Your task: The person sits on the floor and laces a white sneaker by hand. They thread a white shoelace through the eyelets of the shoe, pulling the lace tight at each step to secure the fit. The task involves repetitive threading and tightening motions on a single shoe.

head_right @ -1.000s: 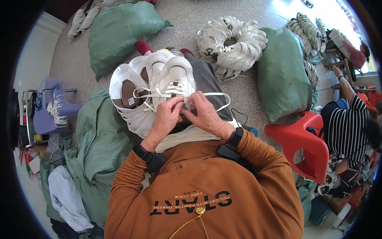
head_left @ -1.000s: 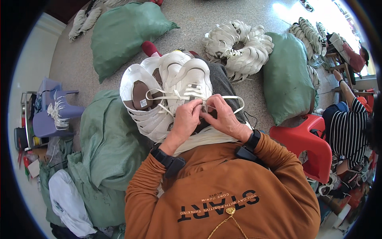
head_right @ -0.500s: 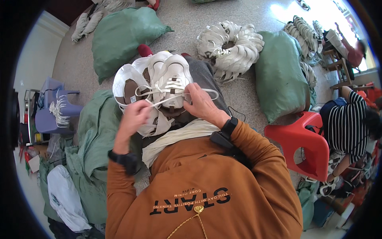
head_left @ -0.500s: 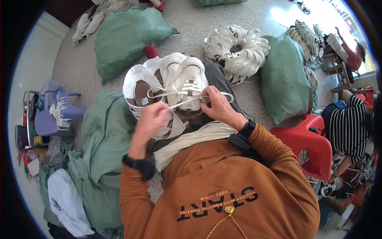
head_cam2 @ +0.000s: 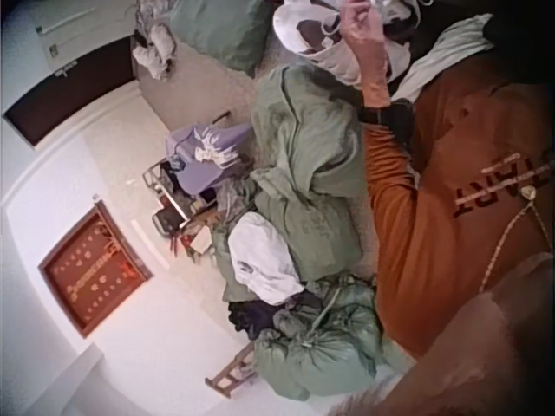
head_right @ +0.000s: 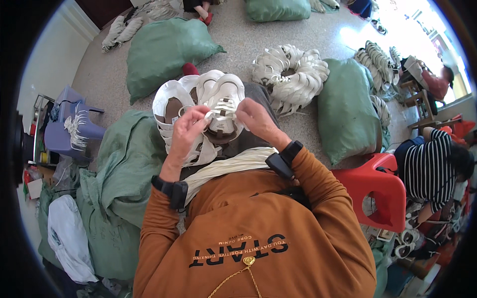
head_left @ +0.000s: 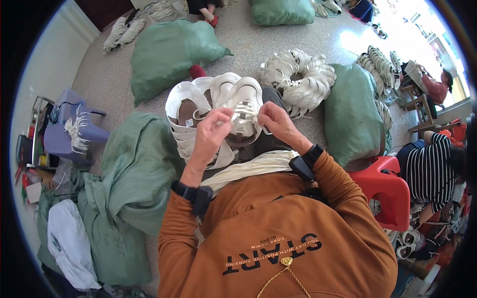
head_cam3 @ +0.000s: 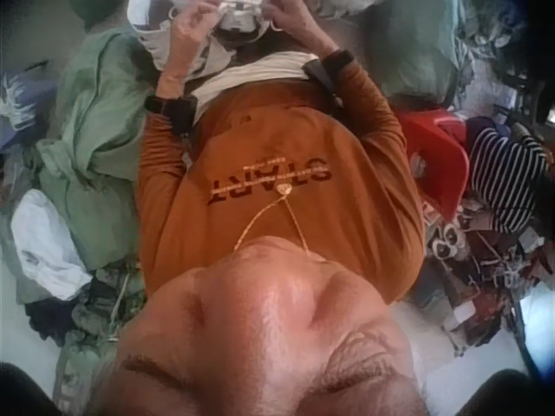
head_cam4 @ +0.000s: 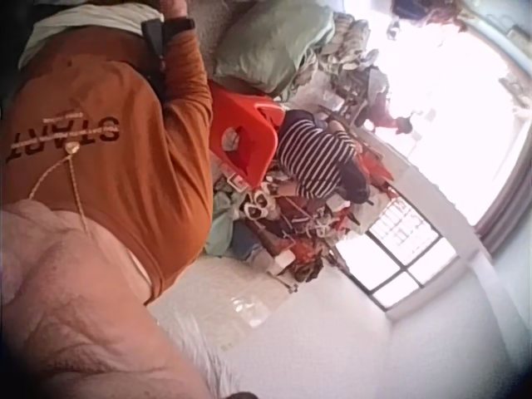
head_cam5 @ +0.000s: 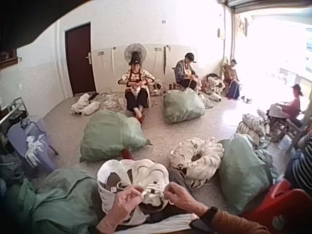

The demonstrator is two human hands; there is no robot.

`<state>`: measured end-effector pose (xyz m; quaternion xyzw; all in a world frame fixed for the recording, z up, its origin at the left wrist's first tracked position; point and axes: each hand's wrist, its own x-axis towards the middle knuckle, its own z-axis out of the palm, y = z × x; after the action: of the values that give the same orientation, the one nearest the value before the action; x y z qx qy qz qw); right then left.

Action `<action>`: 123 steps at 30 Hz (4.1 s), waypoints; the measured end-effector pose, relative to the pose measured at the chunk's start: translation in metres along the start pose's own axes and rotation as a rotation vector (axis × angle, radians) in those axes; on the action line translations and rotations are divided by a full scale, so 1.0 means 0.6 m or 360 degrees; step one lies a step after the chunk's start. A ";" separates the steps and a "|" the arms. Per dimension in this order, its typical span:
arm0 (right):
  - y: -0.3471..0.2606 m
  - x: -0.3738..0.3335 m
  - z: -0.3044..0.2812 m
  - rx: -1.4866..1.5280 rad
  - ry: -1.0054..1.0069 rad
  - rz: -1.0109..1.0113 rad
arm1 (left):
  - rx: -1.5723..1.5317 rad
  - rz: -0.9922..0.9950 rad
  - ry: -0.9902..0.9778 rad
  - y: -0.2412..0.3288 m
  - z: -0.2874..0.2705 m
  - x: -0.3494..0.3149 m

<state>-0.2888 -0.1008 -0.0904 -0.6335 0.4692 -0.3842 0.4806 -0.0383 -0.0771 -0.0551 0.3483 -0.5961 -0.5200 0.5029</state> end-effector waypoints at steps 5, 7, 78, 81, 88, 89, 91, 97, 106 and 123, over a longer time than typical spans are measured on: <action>-0.026 -0.024 0.036 -0.0937 0.0041 -0.0236 | -0.1184 -0.0316 0.0090 0.031 0.036 0.044; -0.021 -0.022 0.046 -0.1166 0.0197 -0.0440 | -0.1309 -0.0359 0.0141 0.024 0.025 0.032; 0.001 -0.012 0.029 -0.1189 0.0082 -0.0201 | 0.0114 -0.0883 -0.0254 -0.019 -0.014 0.086; -0.006 -0.015 0.034 -0.1141 0.0072 -0.0209 | 0.0291 -0.0907 -0.0238 -0.002 -0.014 0.093; -0.003 -0.014 0.033 -0.1225 0.0052 -0.0188 | 0.0639 -0.0874 -0.0141 -0.012 -0.037 0.103; -0.002 -0.014 0.033 -0.1216 0.0053 -0.0191 | 0.0726 -0.0810 -0.0163 -0.008 -0.034 0.103; -0.001 -0.016 0.033 -0.1204 0.0061 -0.0190 | 0.1118 -0.0465 -0.0326 -0.004 -0.036 0.092; -0.003 -0.013 0.035 -0.1226 0.0038 -0.0203 | 0.0821 -0.0709 -0.0720 0.018 -0.031 0.098; 0.009 -0.027 0.014 -0.0797 0.0048 -0.0529 | -0.0283 -0.0781 -0.0179 -0.012 -0.027 0.077; -0.018 -0.167 -0.122 -0.0749 -0.0356 -0.0106 | 0.0611 -0.0242 0.0413 -0.099 -0.007 0.030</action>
<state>-0.3816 -0.0215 -0.0656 -0.7815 0.4685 -0.2076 0.3559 -0.0452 -0.1081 -0.1089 0.5453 -0.5864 -0.3843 0.4593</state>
